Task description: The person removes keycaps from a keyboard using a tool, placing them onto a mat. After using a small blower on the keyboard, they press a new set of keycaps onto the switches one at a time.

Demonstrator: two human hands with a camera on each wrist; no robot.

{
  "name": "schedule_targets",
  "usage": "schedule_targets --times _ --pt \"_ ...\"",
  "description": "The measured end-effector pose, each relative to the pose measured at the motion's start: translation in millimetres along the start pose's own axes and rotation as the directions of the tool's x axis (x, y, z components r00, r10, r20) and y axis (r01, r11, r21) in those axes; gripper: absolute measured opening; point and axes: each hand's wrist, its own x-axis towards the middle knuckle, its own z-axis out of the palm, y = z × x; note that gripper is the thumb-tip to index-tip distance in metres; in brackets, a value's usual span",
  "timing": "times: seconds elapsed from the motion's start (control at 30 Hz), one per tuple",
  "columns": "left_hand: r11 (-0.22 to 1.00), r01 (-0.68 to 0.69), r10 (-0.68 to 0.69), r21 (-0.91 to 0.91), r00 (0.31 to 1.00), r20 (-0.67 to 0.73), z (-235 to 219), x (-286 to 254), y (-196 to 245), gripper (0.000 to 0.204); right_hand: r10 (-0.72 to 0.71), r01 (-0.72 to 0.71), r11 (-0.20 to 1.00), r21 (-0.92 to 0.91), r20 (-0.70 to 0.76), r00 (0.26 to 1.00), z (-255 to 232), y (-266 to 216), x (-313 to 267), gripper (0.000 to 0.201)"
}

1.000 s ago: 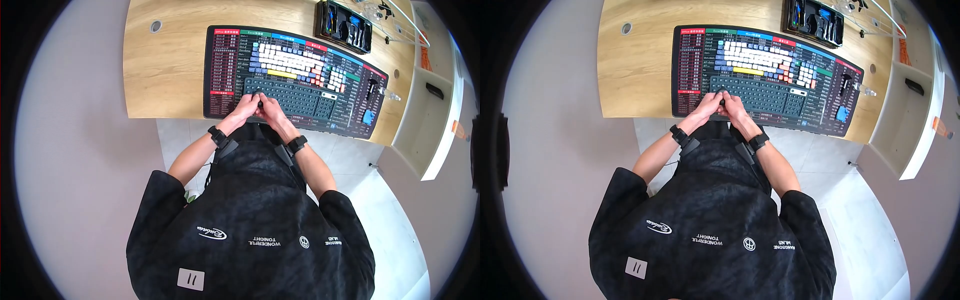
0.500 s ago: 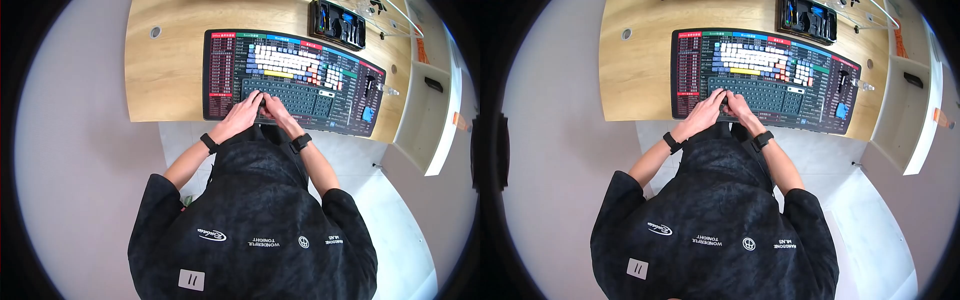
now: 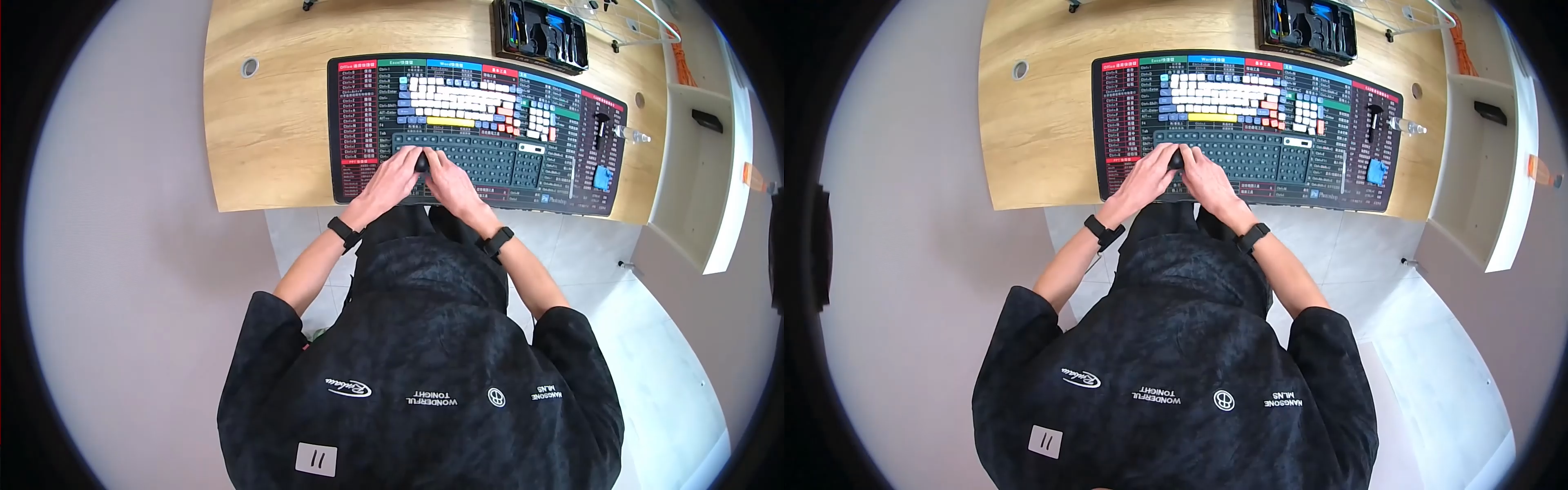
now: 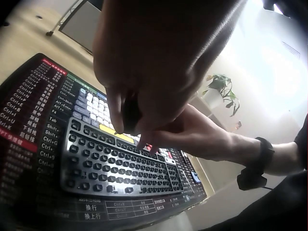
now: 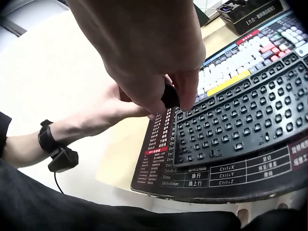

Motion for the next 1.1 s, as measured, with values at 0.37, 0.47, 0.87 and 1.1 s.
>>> schedule_targets --times 0.37,0.47,0.87,1.1 --pt "0.988 -0.052 0.06 0.147 0.997 -0.05 19 12 -5 0.05 -0.114 0.114 0.982 -0.154 0.003 0.993 -12 17 12 0.032" --pt "0.977 -0.047 0.059 0.208 0.997 -0.051 24 17 -2 0.041 -0.108 0.109 0.977 -0.184 0.017 0.994 -14 22 12 0.025" --pt "0.994 0.071 -0.076 -0.088 0.995 -0.06 24 23 25 0.042 -0.059 0.052 0.995 -0.091 -0.073 0.996 -19 28 -8 0.035" --pt "0.997 0.022 -0.013 0.068 0.99 -0.141 51 29 29 0.033 -0.055 0.053 0.996 -0.068 -0.031 0.998 -25 48 -13 0.034"
